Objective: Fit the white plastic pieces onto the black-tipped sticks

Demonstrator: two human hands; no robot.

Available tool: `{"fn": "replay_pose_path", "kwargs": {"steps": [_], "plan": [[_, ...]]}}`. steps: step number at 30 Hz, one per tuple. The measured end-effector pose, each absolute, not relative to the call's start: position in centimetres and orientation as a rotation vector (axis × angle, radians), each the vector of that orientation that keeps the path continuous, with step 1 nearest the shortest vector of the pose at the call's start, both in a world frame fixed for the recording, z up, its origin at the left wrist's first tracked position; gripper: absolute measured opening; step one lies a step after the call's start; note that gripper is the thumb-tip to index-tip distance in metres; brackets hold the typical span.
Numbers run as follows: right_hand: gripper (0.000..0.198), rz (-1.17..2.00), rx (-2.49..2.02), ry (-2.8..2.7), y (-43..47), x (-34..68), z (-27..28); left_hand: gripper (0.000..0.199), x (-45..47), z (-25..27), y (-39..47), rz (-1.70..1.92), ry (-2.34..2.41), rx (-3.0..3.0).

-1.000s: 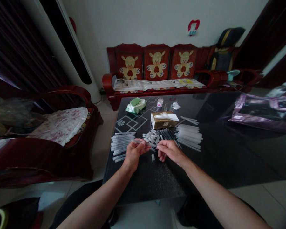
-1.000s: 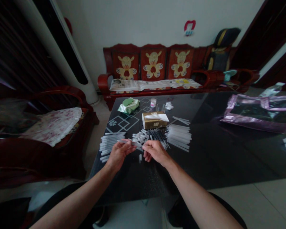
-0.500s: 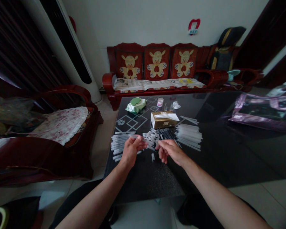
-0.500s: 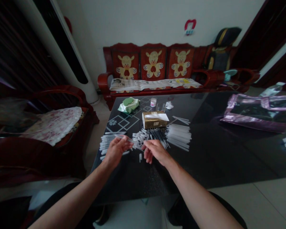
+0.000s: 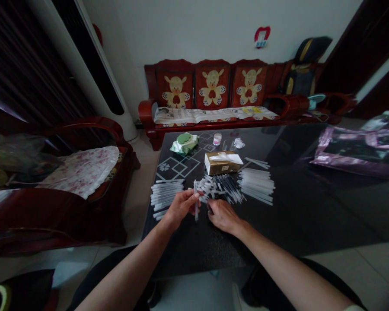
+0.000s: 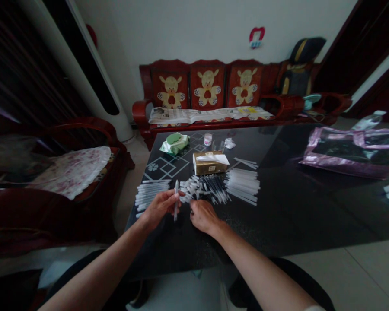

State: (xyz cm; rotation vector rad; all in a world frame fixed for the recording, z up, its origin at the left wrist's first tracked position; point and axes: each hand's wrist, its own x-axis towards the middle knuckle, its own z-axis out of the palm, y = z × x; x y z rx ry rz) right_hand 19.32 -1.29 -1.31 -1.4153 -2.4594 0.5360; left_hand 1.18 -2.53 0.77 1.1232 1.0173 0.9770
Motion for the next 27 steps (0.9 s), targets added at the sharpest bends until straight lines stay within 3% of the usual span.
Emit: {"fn": "replay_pose_path", "kwargs": {"steps": [7,12,27], "plan": [[0.031,1.280,-1.164,-1.425,1.2,22.2,0.4,0.047,2.1,1.1,-3.5,0.795,0.915,1.325],[0.029,1.294,-1.052,-1.159,0.8,22.2,0.8,0.046,3.0,0.9,-4.1,0.765,0.931,1.331],[0.025,1.347,-1.112,-1.219,-1.5,21.9,2.2,0.046,4.8,0.7,-4.6,0.840,0.918,1.333]]}}
